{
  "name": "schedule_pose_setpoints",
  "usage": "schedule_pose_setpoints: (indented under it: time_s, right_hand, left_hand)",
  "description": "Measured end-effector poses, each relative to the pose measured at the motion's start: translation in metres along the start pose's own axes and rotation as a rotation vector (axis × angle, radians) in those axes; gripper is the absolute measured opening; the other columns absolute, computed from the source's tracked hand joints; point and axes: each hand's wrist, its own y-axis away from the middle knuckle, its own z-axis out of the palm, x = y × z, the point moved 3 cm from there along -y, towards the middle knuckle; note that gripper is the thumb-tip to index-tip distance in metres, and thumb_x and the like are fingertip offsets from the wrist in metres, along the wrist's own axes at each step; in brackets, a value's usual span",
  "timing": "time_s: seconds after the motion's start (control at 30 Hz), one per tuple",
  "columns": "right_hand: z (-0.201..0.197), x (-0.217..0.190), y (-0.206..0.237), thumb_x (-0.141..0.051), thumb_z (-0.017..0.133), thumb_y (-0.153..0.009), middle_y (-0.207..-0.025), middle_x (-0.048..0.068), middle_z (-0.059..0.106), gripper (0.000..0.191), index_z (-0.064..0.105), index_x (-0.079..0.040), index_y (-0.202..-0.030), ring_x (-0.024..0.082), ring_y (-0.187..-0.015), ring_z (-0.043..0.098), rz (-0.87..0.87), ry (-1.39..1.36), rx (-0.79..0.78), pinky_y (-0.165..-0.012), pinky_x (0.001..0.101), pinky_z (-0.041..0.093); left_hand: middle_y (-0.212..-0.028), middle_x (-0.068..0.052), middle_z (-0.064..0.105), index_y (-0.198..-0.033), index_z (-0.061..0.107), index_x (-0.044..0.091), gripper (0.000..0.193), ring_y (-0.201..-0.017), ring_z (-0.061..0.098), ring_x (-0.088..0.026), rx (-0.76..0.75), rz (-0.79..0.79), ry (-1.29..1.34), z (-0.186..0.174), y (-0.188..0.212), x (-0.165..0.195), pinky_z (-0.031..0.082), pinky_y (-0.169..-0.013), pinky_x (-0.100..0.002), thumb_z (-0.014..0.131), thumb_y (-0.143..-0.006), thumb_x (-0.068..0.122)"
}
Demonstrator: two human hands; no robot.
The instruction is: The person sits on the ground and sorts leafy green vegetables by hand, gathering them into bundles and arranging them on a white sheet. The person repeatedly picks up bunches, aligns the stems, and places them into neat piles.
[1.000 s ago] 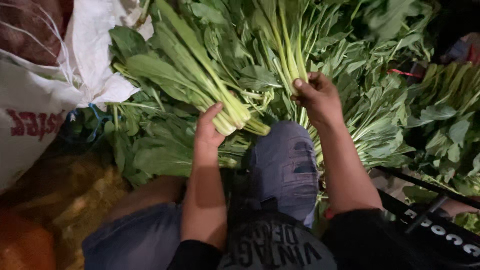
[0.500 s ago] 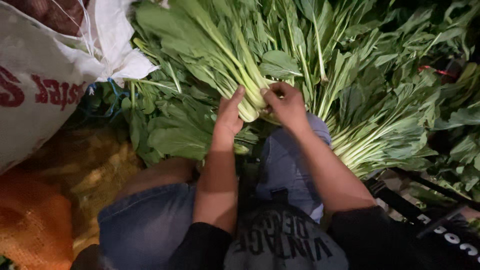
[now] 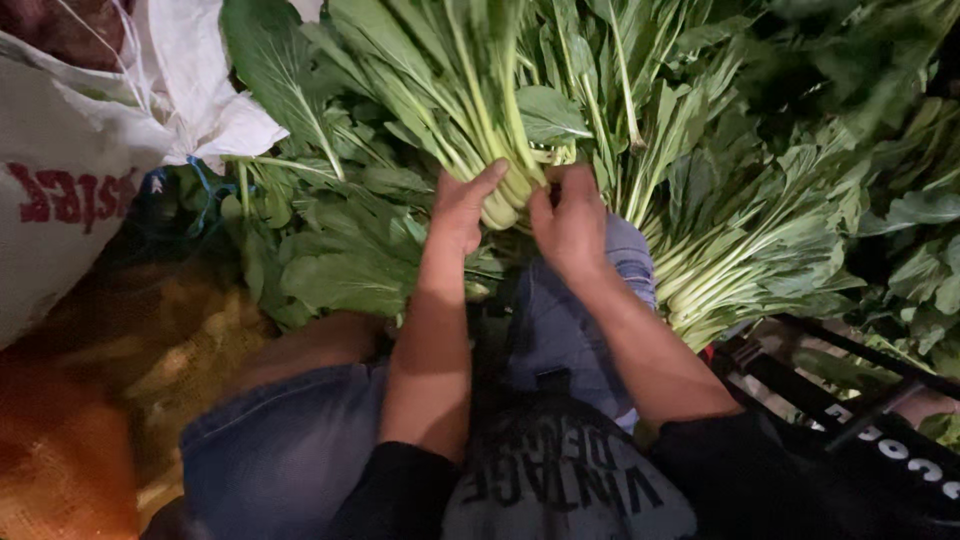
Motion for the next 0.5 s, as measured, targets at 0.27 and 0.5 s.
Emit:
schedule_pose_setpoints:
  time_s: [0.27,0.5]
  right_hand:
    - [-0.002,-0.002,0.002,0.000,0.064,-0.096,-0.093,0.012,0.069,0.016,0.053,0.002,-0.108,0.022,-0.075,0.071,0.785,-1.073,0.015,-0.068,0.0356,0.063]
    - [-0.020,0.009,0.017,0.002,0.065,-0.097,-0.096,0.013,0.067,0.020,0.049,-0.004,-0.107,0.023,-0.077,0.068,0.747,-1.383,0.020,-0.070,0.0348,0.058]
  left_hand:
    - [-0.120,-0.018,0.071,-0.135,0.059,-0.006,0.058,-0.107,0.071,-0.033,0.101,-0.182,0.214,-0.004,0.001,-0.002,0.059,-0.091,-0.044,0.080,-0.084,0.011]
    - [-0.120,-0.015,0.070,-0.134,0.057,-0.001,0.056,-0.106,0.071,-0.031,0.068,-0.140,0.300,0.007,-0.002,-0.007,0.059,-0.092,-0.046,0.079,-0.083,0.007]
